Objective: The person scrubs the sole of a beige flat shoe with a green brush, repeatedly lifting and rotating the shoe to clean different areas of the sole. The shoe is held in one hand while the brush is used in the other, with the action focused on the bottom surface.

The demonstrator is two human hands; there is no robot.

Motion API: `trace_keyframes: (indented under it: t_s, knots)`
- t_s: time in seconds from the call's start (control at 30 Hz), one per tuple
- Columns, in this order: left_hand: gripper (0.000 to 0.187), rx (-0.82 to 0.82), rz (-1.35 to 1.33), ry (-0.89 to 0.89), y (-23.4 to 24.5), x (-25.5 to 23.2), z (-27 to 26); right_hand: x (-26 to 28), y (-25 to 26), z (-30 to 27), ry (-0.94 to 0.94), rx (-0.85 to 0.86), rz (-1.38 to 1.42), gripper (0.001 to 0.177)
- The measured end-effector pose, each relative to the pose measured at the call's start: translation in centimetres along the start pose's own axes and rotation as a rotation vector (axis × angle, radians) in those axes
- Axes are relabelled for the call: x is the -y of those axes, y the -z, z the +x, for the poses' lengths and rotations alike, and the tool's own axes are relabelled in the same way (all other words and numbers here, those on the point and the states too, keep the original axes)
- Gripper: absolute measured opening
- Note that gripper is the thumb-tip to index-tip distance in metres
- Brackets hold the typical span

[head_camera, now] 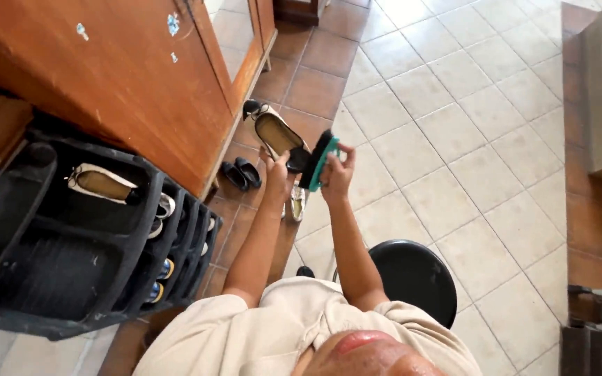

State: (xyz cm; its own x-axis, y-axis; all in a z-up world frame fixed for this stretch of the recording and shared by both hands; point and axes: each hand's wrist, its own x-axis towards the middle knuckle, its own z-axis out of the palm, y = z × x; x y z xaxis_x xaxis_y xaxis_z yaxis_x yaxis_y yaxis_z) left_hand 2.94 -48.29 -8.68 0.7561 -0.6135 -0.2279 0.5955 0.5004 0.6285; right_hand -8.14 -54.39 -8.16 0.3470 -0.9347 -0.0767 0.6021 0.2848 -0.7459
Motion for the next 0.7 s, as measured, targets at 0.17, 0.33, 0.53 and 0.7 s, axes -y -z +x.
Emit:
trace_keyframes:
  t_s: [0.17,0.33,0.53,0.7]
  knots:
    - [0.074,-0.06,0.087,-0.094,1.5,-0.8,0.9,0.5,-0.3,-2.6,-0.166,0.172,-0.081,0.031]
    - [0.072,-0.11,0.096,-0.131,3.9,-0.6,0.6,-0.6,-0.6,-3.0,-0.222,0.27,-0.155,0.031]
    - [0.083,-0.206,0.077,-0.108,3.3,-2.8,-0.5,-1.7,-2.3,-3.3,-0.151,0.136,-0.025,0.027]
    - [0.089,-0.266,0.192,-0.162,2.9,-4.4,-1.9,-1.7,-2.1,-4.0,-0.227,0.231,-0.112,0.026]
